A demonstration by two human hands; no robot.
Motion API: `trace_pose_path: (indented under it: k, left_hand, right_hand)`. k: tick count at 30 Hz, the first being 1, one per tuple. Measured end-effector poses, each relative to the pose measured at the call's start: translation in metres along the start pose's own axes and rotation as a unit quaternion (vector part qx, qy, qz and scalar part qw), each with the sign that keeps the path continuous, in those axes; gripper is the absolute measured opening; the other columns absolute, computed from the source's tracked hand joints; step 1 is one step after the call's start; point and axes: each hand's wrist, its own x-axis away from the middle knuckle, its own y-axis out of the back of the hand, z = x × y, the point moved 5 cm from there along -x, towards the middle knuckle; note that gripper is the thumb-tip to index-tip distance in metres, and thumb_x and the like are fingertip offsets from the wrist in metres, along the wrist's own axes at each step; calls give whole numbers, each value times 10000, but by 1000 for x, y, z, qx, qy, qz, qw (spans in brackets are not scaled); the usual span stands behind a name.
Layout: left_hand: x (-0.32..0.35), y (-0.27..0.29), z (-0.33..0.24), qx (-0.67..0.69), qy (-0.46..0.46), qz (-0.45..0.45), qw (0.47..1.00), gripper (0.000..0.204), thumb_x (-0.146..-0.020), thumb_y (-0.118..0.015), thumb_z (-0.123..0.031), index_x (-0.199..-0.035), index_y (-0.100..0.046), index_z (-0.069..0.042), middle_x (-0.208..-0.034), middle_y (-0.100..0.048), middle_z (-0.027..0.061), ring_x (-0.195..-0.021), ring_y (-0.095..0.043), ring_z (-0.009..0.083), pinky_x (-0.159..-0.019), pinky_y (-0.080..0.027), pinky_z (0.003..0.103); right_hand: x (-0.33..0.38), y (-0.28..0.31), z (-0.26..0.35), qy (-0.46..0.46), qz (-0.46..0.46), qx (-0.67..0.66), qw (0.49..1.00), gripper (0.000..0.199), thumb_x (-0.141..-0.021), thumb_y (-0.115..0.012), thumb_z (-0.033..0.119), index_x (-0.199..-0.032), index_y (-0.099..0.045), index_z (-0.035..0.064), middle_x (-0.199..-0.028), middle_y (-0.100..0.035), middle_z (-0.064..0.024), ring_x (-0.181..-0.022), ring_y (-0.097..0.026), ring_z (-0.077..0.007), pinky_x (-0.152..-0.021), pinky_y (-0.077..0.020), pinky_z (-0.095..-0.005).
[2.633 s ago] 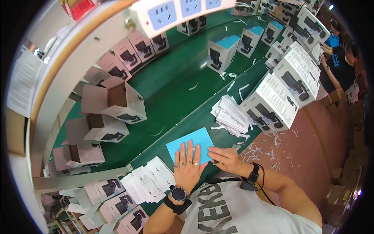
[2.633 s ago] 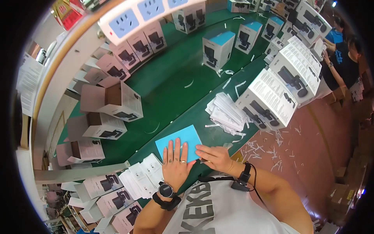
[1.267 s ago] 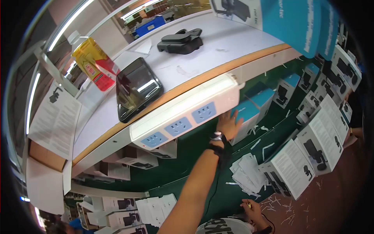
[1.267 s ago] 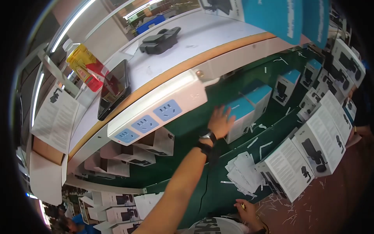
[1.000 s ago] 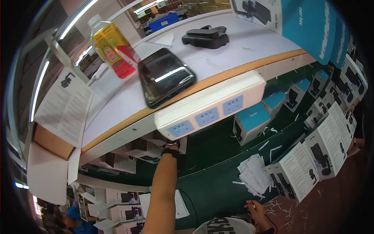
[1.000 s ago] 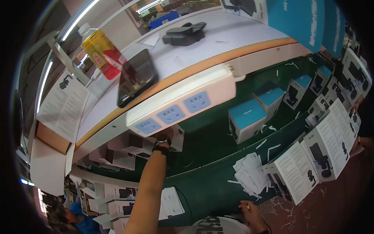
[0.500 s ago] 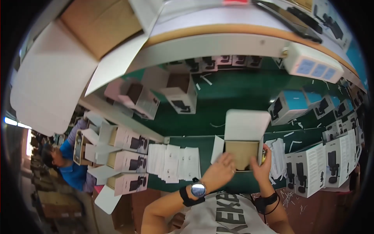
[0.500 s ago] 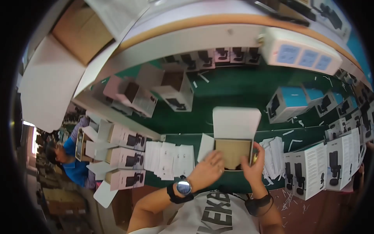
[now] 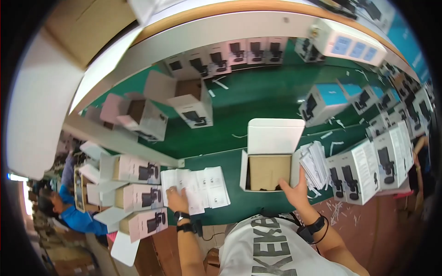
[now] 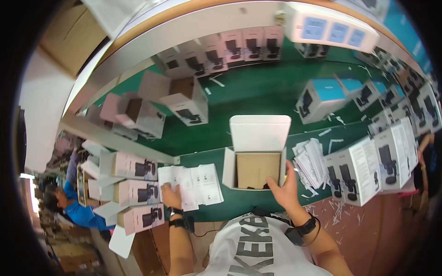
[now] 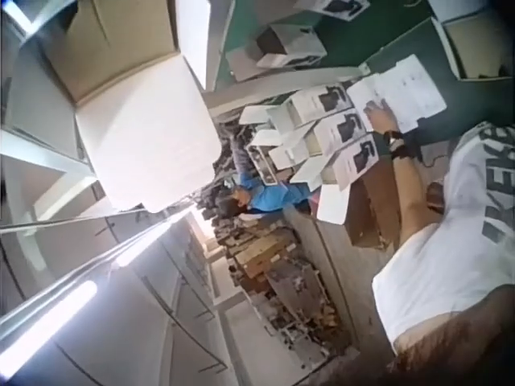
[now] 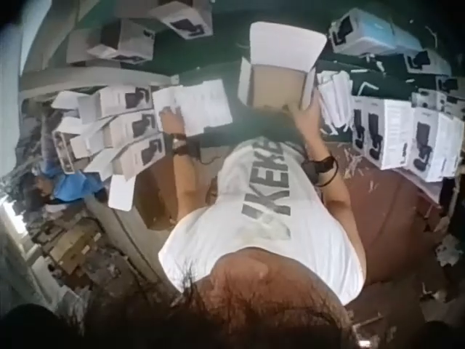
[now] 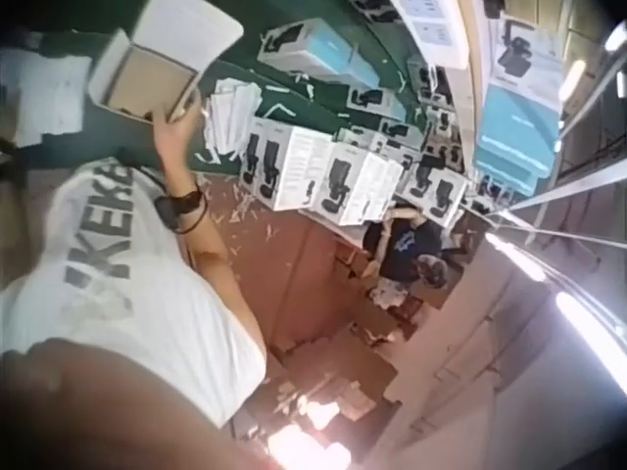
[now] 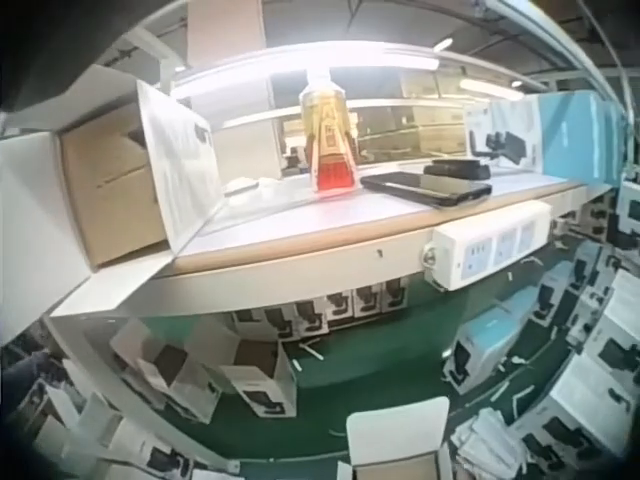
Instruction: Packaging electronic components or products into boxes at an assembly station.
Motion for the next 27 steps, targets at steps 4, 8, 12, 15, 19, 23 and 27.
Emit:
trace_pose_path:
  k: [4,8,12,15,19,23,27]
  left_hand:
    - [1,42,-7,443,82,-57,891,257,-975,-703,-204,-1026,-631,37,-1066,-663,148,-979,-696,286,-808,-570,418]
    - [75,138,-175,754,-1,-108,648,325,-956,-609,-192,-1145,-621,71,-1219,-646,223,-987,-677,332,-815,-571,464]
    - [86,138,-246,357,-370,-91,853,395,-847,-680,-160,-1178,-607,41,-1161,-607,235,-954,-653,367,-798,-548,484]
    - [73,134,-284,353,-373,-107,851,430,-815,-710,-114,-1205,-600,31,-1175,-597,224,-977,-640,374,-825,-538,458]
    - [73,133,-291,413,-321,-75,849,570,-787,-743,-86,-1315,-562,34,-1243,-594,227,-1045,-627,394,-890,-529,440]
    - [76,93,-259,524,-201,44,827,714,-793,-762,-96,-1435,-483,42,-1320,-567,254,-1144,-596,417,-980,-500,444]
    - [87,61,-263,431,-226,125,864,781,-830,-777,-139,-1500,-421,45,-1413,-515,274,-1262,-540,439,-1072,-448,481]
  right_hand:
    - [5,-2,-32,-4,5,-77,997,726,-878,-789,97,-1492,-423,-26,-1390,-550,-183,-1256,-556,-292,-1102,-429,-417]
    - [2,-3,-39,-5,11,-55,998,753,-876,-795,109,-1511,-410,-17,-1380,-545,-181,-1274,-539,-302,-1113,-417,-414]
    - [1,-5,-22,3,16,-53,998,751,-878,-790,116,-1516,-414,-6,-1368,-540,-177,-1297,-519,-309,-1113,-415,-410]
    - [4,-4,-19,24,4,-5,1000,723,-916,-766,113,-1526,-398,-12,-1354,-567,-148,-1268,-543,-257,-1105,-426,-392]
    - [8,13,-5,65,16,71,995,727,-923,-770,124,-1532,-393,-4,-1299,-596,-114,-1181,-579,-204,-1047,-464,-354]
    - [3,46,-5,-64,124,-74,987,694,-889,-804,166,-1473,-461,19,-1224,-610,-98,-1020,-604,-174,-918,-500,-314]
    - [-17,49,-6,-174,141,-144,964,624,-883,-822,165,-1406,-515,19,-1135,-608,-52,-926,-585,-106,-804,-498,-263]
